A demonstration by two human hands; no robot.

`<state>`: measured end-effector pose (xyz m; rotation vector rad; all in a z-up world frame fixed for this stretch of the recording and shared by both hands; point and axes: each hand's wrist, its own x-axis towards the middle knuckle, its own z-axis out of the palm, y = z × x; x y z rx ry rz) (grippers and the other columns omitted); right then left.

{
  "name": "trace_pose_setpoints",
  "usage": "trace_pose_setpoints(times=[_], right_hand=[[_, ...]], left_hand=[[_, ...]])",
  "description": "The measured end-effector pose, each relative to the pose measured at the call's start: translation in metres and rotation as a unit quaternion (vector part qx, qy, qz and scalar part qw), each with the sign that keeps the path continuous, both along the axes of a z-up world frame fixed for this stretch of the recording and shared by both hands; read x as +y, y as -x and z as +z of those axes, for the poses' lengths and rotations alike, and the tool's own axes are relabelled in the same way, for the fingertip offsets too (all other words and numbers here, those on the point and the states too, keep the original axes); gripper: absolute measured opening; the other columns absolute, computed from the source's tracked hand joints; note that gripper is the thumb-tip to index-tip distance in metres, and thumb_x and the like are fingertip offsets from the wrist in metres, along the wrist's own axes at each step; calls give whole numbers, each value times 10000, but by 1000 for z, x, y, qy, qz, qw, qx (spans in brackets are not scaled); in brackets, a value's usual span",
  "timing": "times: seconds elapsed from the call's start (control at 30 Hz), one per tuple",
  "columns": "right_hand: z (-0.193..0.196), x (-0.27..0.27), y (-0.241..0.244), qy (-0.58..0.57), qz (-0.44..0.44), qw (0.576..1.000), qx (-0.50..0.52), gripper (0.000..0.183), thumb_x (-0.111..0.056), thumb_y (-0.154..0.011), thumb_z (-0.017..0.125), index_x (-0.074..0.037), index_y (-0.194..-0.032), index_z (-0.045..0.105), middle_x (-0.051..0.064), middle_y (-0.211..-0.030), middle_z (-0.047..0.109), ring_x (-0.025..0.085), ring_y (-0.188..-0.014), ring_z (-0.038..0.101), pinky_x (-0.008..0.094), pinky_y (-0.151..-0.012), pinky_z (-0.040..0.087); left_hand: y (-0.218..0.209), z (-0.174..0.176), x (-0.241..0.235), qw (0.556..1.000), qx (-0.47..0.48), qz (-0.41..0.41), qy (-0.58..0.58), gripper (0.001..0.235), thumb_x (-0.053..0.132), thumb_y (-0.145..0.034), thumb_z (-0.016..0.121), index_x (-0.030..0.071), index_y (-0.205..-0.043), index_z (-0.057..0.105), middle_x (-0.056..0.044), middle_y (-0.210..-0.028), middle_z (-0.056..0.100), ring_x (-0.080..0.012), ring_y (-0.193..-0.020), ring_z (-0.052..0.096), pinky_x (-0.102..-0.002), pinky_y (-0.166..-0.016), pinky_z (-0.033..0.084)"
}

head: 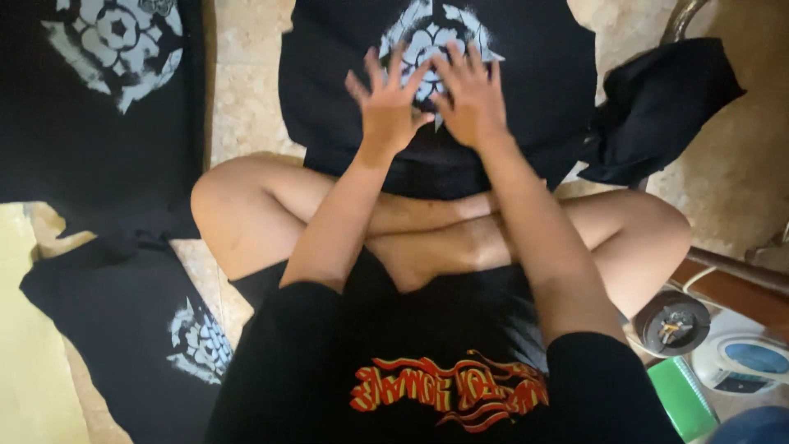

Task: The person sits cross-legged on the floor and folds a black t-shirt with a white graphic print. They smooth the fabric, fold the sleeves and sides inward, and then fold the shirt in half before placing it aside.

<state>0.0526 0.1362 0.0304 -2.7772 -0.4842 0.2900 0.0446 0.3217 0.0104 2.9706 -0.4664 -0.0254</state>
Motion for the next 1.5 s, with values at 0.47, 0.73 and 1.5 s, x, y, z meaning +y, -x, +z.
trace_pose_setpoints(times=[0.47,0.73,1.5], right_hand=[[-24,3,-15,5,-7,1000,1,626,-510,-1100,322,-179,-1629,373,88,-1679,330,375,-1554,73,749,-1170,-4],[-32,-25,-28,66,-240,968,-2,618,-527,-1152,311,-214,-1683,353,46,-1707,136,430,-1520,-18,777,-1172,26],[-40,-31,-21,38,-168,983,-66,532,-391,-1166,262,-232,-1645,432,57,-1689,252,475,-1495,30,782,-1160,59]], left_hand=[[-39,-27,6,997,-2,-46,57,551,554,-1156,358,327,-1658,360,-53,-1703,91,-417,-1562,42,-715,-1248,110],[-42,-27,5,996,-45,-42,57,548,592,-1149,313,365,-1644,373,-38,-1694,146,-388,-1574,119,-690,-1271,176],[-45,-13,4,998,-18,-43,45,515,551,-1169,423,353,-1641,376,-52,-1676,166,-397,-1548,122,-681,-1258,153]])
